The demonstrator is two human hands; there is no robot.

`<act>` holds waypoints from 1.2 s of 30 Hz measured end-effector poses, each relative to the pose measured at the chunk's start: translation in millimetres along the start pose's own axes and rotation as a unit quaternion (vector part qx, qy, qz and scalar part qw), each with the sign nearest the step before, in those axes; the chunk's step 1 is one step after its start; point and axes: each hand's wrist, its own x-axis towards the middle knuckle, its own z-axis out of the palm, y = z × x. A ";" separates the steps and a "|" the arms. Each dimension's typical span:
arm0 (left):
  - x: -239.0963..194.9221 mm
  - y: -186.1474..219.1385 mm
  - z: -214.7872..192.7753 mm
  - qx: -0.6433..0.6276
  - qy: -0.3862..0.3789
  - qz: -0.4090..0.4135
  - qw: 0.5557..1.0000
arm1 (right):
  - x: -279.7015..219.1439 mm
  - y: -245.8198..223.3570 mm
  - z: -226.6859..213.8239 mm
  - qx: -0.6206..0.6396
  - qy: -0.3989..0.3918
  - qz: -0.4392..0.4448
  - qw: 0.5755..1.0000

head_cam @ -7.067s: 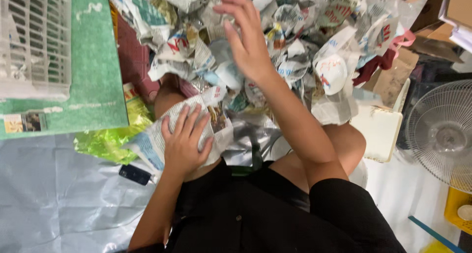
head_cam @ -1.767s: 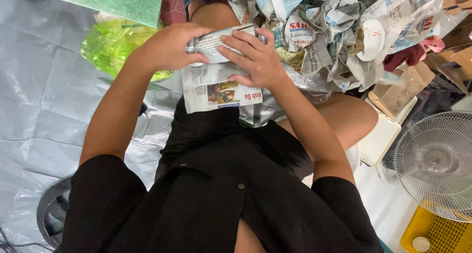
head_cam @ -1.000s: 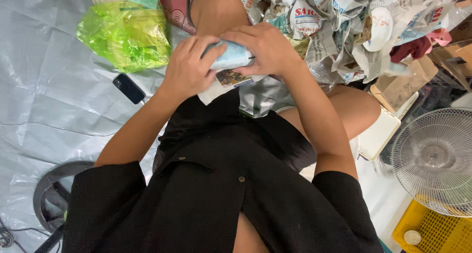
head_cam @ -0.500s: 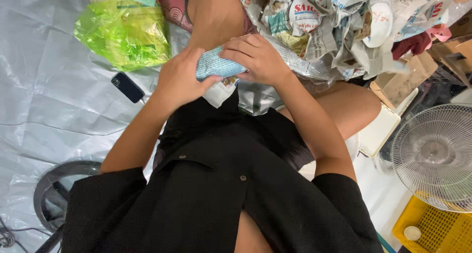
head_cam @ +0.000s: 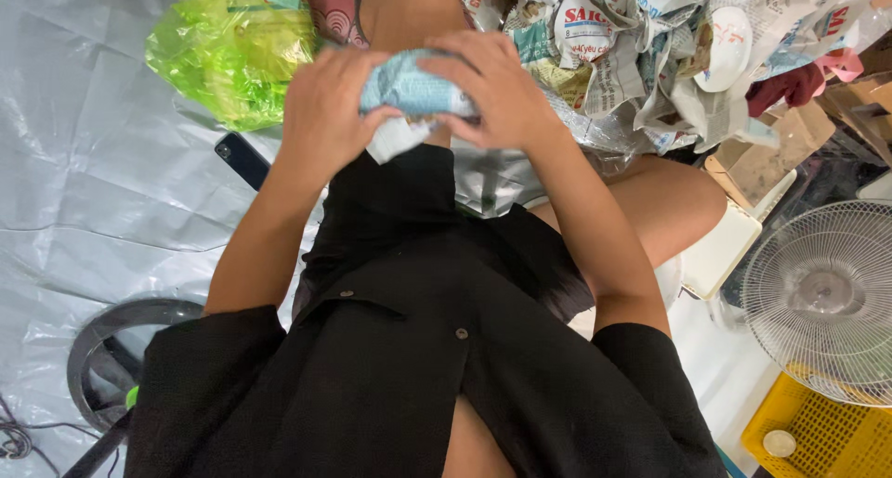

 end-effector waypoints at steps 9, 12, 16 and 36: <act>1.9 -7.6 11.7 0.014 0.068 0.050 0.996 | 4.6 18.3 3.3 0.018 0.026 -0.010 0.999; -18.3 -0.3 16.6 -0.033 0.091 0.045 0.994 | -4.9 13.5 18.0 -0.008 0.042 -0.038 0.998; -35.1 -1.9 18.5 -0.076 0.108 0.056 0.990 | -21.6 17.3 42.2 -0.082 0.067 -0.076 0.991; -33.5 -4.0 15.6 -0.202 -0.051 -0.054 0.977 | -90.5 29.8 117.5 -0.063 0.155 -0.134 0.977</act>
